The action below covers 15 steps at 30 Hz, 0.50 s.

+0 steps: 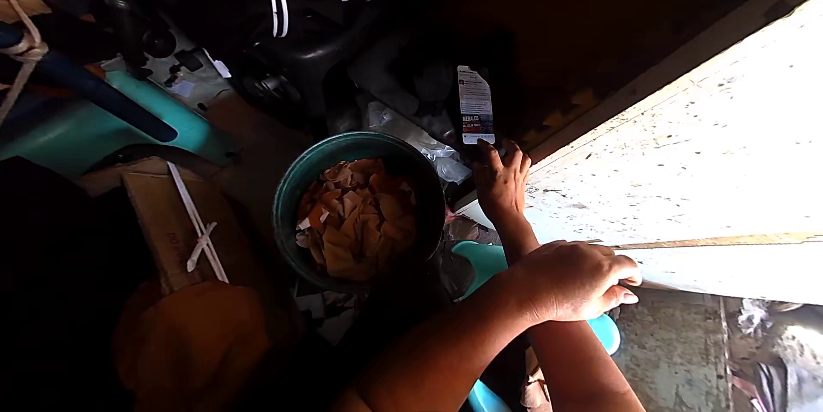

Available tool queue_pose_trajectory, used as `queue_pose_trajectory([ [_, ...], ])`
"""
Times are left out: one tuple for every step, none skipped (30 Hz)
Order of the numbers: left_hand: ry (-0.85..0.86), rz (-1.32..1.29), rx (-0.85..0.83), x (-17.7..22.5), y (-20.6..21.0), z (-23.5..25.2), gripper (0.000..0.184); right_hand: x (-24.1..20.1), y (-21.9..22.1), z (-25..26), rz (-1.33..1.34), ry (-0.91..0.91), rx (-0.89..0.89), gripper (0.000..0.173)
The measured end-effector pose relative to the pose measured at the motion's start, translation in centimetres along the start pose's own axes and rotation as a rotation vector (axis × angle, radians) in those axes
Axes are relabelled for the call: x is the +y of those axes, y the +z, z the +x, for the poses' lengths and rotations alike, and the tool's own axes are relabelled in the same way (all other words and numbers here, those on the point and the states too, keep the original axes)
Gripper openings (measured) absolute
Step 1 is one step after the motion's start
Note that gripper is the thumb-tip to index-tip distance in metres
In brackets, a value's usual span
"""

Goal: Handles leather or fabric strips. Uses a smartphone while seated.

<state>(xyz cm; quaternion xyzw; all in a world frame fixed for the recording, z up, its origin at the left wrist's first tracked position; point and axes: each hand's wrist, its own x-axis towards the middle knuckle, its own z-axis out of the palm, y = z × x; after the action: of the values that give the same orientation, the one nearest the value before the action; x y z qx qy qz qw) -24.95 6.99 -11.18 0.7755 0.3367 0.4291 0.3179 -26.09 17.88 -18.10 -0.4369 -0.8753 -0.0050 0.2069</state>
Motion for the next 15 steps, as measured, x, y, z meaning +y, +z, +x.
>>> queue_pose_trajectory([
  [0.000, 0.002, 0.000, 0.02, 0.02, 0.01, 0.023, -0.11, 0.03, 0.02, -0.014, -0.011, -0.007, 0.041],
  [-0.001, 0.001, -0.002, 0.03, 0.03, 0.03, 0.023, -0.22, 0.06, 0.03, -0.025, -0.019, -0.021, 0.041],
  [-0.003, 0.001, -0.007, 0.04, 0.03, 0.03, 0.024, -0.30, 0.12, 0.04, -0.038, -0.028, -0.028, 0.040],
  [-0.003, 0.002, -0.008, 0.03, 0.03, 0.03, 0.024, -0.34, 0.15, 0.06, -0.044, -0.033, -0.033, 0.040],
  [-0.001, 0.002, -0.006, 0.02, 0.03, 0.01, 0.024, -0.34, 0.16, 0.08, -0.042, -0.040, -0.027, 0.040],
  [0.000, 0.000, -0.003, 0.02, -0.01, -0.01, 0.023, -0.32, 0.10, 0.09, -0.034, -0.044, -0.021, 0.040],
  [0.000, -0.002, -0.003, 0.04, -0.05, -0.03, 0.023, -0.29, 0.04, 0.12, -0.023, -0.043, -0.016, 0.041],
  [-0.001, -0.003, -0.003, 0.06, -0.10, -0.03, 0.023, -0.26, -0.01, 0.18, -0.012, -0.040, -0.007, 0.041],
  [-0.003, -0.005, -0.004, 0.08, -0.14, -0.03, 0.023, -0.23, -0.06, 0.27, -0.001, -0.035, -0.004, 0.042],
  [-0.003, -0.006, -0.002, 0.10, -0.15, -0.03, 0.023, -0.20, -0.12, 0.37, 0.005, -0.026, -0.005, 0.043],
  [-0.001, -0.007, 0.000, 0.09, -0.14, -0.02, 0.023, -0.14, -0.15, 0.49, 0.011, -0.014, -0.009, 0.044],
  [0.002, -0.007, 0.004, 0.09, -0.14, -0.02, 0.023, -0.08, -0.16, 0.61, 0.012, -0.003, -0.013, 0.045],
  [0.004, -0.007, 0.006, 0.08, -0.13, -0.03, 0.023, -0.04, -0.18, 0.71, 0.018, 0.008, -0.016, 0.046],
  [0.006, -0.008, 0.005, 0.08, -0.13, -0.03, 0.023, -0.03, -0.21, 0.79, 0.029, 0.019, -0.019, 0.047],
  [0.006, -0.008, 0.004, 0.06, -0.10, -0.03, 0.023, -0.02, -0.26, 0.87, 0.041, 0.028, -0.020, 0.048],
])
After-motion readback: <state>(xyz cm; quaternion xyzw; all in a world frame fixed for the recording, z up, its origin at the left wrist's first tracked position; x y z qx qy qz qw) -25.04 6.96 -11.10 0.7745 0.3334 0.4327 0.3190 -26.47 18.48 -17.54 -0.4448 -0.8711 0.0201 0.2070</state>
